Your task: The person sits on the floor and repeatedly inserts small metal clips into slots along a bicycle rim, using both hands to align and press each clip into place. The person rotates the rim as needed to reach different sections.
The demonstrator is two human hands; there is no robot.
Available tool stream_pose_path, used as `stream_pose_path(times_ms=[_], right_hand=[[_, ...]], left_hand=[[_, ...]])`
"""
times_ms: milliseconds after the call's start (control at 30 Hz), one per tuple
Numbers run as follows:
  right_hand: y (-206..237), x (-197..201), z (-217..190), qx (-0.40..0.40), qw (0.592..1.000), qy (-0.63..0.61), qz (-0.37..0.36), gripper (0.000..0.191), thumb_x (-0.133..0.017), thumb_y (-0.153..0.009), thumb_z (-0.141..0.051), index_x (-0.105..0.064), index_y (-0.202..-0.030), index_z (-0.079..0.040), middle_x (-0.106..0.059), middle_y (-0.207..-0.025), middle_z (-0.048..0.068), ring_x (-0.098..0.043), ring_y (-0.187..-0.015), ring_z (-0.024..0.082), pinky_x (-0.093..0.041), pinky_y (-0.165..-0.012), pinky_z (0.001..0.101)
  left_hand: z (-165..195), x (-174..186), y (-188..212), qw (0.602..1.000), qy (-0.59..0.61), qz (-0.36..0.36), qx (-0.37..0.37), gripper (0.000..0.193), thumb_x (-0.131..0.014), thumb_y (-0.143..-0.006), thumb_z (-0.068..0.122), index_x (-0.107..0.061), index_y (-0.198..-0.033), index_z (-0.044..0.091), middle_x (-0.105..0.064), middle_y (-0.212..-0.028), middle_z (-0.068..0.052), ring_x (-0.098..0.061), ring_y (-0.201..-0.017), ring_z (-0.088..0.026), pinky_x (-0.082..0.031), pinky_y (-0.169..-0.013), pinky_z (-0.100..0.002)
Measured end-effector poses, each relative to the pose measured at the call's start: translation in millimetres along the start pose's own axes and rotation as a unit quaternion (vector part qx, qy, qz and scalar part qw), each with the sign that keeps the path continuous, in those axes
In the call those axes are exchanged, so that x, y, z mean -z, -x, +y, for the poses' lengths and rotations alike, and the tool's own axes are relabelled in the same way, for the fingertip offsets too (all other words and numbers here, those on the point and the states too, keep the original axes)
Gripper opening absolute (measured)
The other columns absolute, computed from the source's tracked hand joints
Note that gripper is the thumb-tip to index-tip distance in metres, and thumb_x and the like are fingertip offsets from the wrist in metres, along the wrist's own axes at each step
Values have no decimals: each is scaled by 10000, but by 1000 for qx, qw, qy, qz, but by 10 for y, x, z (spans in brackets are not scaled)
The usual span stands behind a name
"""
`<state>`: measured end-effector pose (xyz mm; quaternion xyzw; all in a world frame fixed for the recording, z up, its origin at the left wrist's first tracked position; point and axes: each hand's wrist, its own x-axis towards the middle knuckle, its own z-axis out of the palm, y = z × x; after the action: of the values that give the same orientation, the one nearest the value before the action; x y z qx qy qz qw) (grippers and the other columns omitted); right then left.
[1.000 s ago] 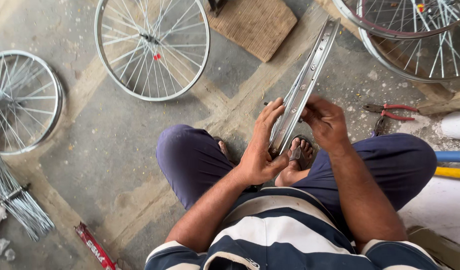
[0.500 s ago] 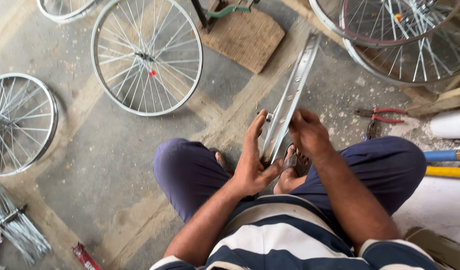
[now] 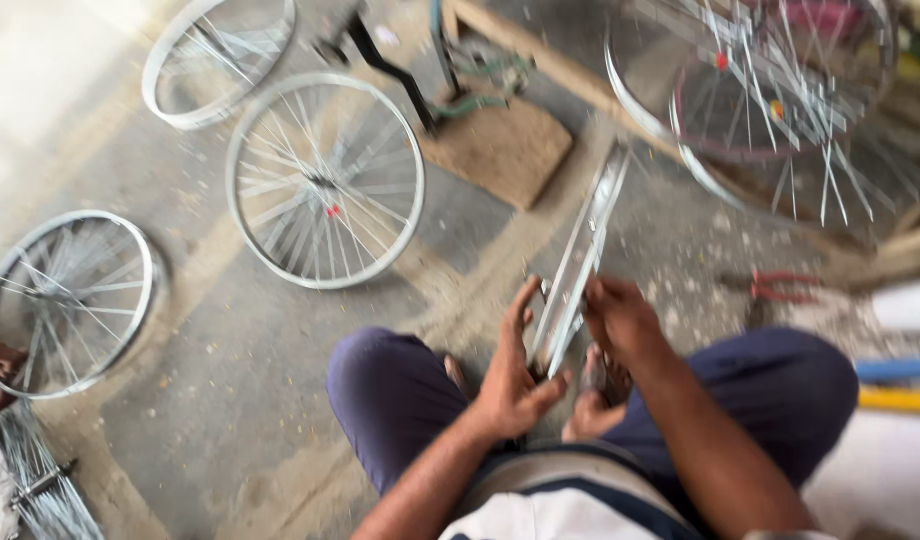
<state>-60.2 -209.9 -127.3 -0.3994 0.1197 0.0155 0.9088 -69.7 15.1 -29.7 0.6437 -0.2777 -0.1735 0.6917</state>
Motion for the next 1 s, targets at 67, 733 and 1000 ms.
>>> stream_pose_path(times_ms=[67, 733, 1000], right_hand=[[-10, -44, -60, 8, 999, 24, -42, 239, -645, -976, -117, -693, -1156, 33, -742, -1042, 69, -683, -964, 141, -544, -818, 276], [-34, -51, -46, 174, 876, 449, -33, 279, -541, -1096, -75, -735, -1241, 62, -779, -1039, 149, -675, -832, 198, -565, -755, 326], [47, -72, -158, 102, 977, -19, -186, 272, -603, -999, -17, -663, -1260, 30, -723, -1260, 232, -693, -1185, 288, -555, -1007, 370]], left_hand=[[-1, 17, -25, 1000, -20, 5, -12, 1034, -662, -851, 81, -41, -1674, 7, -175, -1742, -222, -250, -1615, -358, -162, -1331, -520], [-133, 2, -58, 997, -73, 3, 6, 1077, -699, -873, 227, -7, -1676, 35, -164, -1735, -263, -192, -1650, -383, -183, -1324, -578], [-76, 3, -34, 997, -76, 14, -7, 1084, -721, -869, 254, -40, -1679, 19, -191, -1728, -272, -214, -1643, -398, -206, -1312, -582]])
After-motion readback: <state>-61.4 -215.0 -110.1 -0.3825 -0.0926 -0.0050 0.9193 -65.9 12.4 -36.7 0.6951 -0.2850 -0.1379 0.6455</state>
